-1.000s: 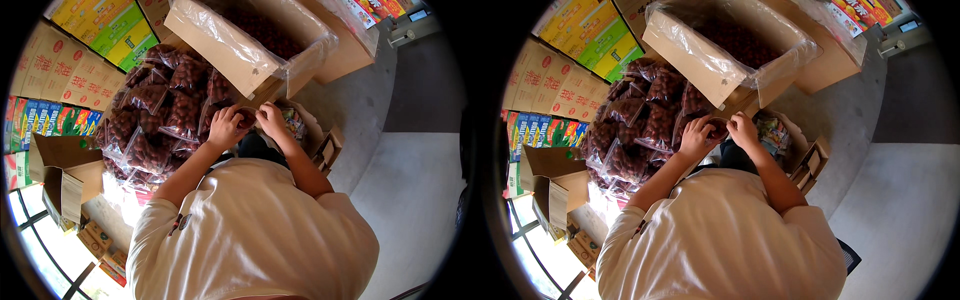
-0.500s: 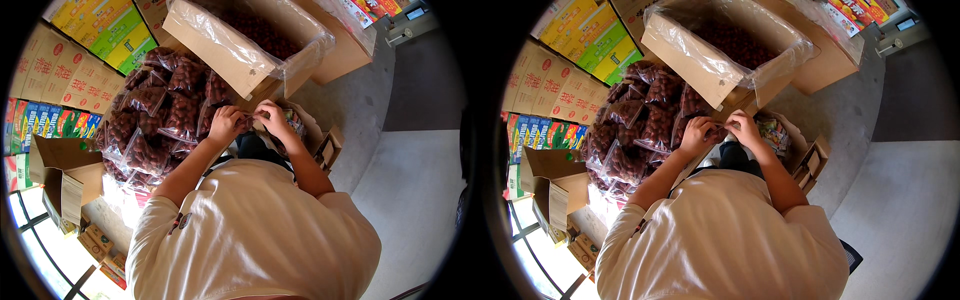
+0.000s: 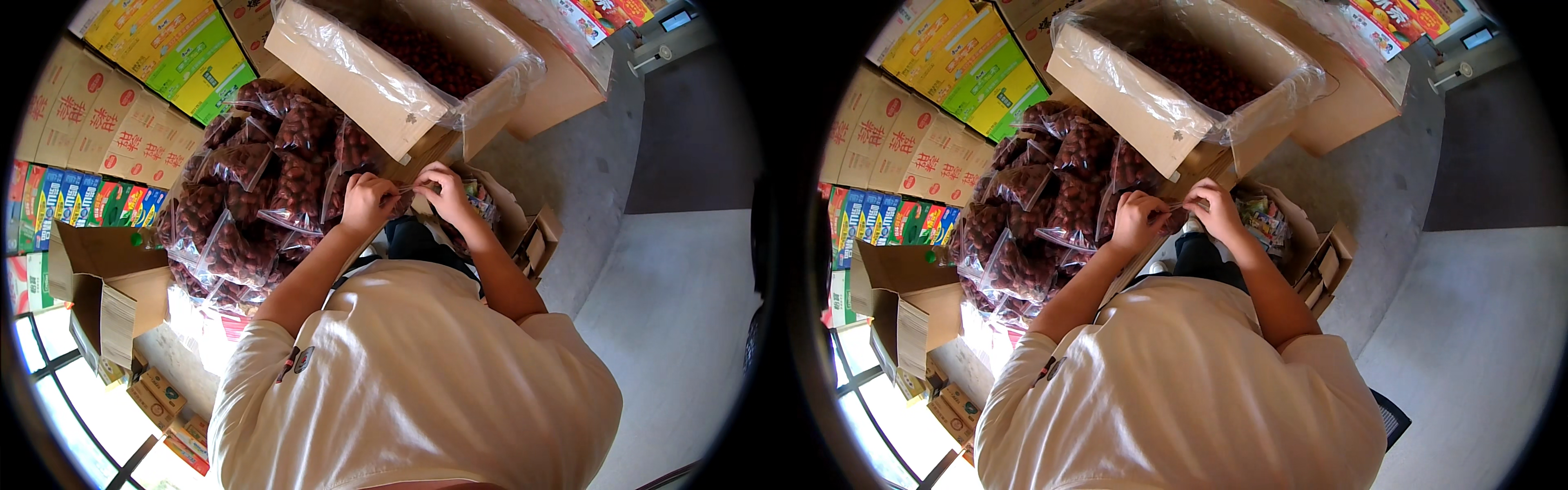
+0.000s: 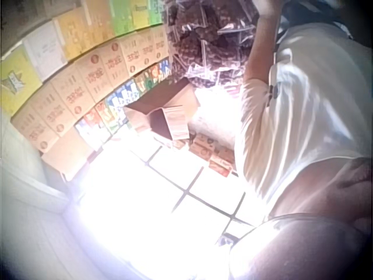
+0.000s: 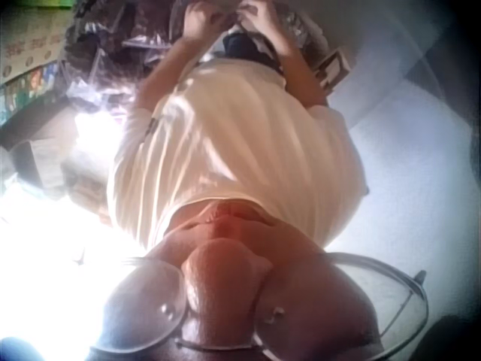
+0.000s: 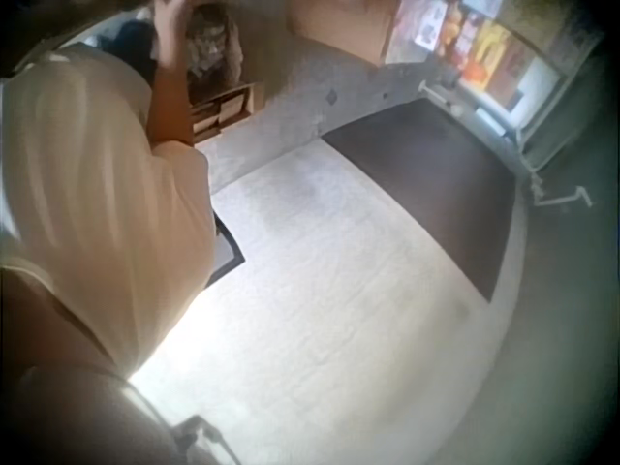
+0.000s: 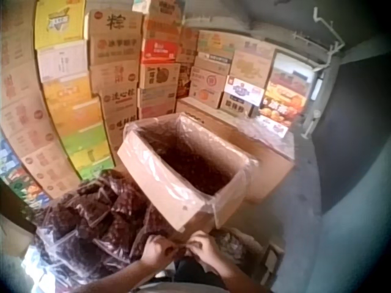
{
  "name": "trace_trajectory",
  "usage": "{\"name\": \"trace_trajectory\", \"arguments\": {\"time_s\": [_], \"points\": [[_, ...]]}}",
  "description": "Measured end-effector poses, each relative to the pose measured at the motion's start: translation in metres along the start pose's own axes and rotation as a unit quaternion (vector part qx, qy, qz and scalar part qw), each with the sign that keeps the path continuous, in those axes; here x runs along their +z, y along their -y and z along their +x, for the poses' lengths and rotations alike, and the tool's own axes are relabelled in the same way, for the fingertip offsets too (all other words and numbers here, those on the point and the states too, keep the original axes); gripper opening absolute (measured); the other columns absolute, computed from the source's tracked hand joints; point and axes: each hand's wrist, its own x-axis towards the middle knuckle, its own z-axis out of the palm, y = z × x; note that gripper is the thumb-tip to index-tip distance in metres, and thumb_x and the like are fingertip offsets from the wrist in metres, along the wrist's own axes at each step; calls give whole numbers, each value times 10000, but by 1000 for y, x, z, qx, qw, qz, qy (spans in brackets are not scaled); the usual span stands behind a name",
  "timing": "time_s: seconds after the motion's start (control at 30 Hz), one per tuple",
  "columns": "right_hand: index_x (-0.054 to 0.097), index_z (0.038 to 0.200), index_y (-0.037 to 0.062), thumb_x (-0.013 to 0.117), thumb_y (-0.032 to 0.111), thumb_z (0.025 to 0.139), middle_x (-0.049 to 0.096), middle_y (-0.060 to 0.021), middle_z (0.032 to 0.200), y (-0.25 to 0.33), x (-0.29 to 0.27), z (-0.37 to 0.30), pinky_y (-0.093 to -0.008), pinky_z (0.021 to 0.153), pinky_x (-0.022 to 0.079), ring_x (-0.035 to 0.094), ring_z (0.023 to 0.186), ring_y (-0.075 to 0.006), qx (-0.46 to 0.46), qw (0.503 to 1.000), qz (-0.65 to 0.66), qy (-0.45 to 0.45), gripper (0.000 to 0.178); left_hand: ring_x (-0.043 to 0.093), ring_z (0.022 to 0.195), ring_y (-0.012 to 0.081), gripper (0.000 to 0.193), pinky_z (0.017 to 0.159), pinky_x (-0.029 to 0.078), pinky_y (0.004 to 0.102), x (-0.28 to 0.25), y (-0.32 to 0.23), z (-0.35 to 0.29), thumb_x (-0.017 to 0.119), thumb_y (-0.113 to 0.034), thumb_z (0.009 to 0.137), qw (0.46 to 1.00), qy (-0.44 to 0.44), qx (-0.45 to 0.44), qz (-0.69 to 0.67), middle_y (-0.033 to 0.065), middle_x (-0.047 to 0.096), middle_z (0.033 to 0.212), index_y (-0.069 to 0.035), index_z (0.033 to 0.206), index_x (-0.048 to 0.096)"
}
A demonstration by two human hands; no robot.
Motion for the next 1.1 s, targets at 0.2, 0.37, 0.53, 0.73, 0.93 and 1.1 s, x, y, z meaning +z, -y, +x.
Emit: {"name": "trace_trajectory", "arguments": {"time_s": [0.2,0.37,0.53,0.73,0.93,1.1], "points": [[593,775,5,692,10,696,547,-93,877,1,2,1,-323,719,457,574,824,-261,-23,999,-38,-4,127,563,737,201,87,765,383,360,3,3,-1,705,-152,668,1000,-7,-6,4,16,620,687,-117,708,636],[582,777,31,700,34,698,522,-84,945,6,6,2,-333,741,448,554,886,-265,-18,1000,0,-7,142,559,727,206,74,763,385,357,5,3,0,695,-146,672,1000,-9,-11,0,23,610,673,-118,709,637],[571,769,35,711,46,693,518,-76,940,-6,9,0,-332,769,443,551,899,-258,-16,998,-50,16,160,556,765,208,103,776,398,360,-3,-5,2,705,-136,660,999,-29,20,15,0,616,720,-117,731,632],[568,770,35,710,44,691,513,-75,925,-1,11,3,-328,766,444,550,889,-257,-18,999,-18,25,163,548,805,203,76,814,377,358,-5,3,-3,661,-120,653,1000,1,5,12,-18,617,763,-124,711,613],[566,762,36,712,49,697,508,-74,927,-9,14,5,-326,758,450,560,868,-249,-21,998,-50,45,161,548,802,208,84,807,384,356,-11,-4,-2,678,-123,665,999,-20,22,24,-14,618,770,-125,721,615],[574,766,35,721,33,685,507,-72,917,-13,16,6,-323,740,456,566,851,-238,-21,998,-37,35,168,549,800,206,67,802,385,355,-10,3,-6,669,-116,674,999,-19,5,32,-13,619,773,-123,717,618]]}}
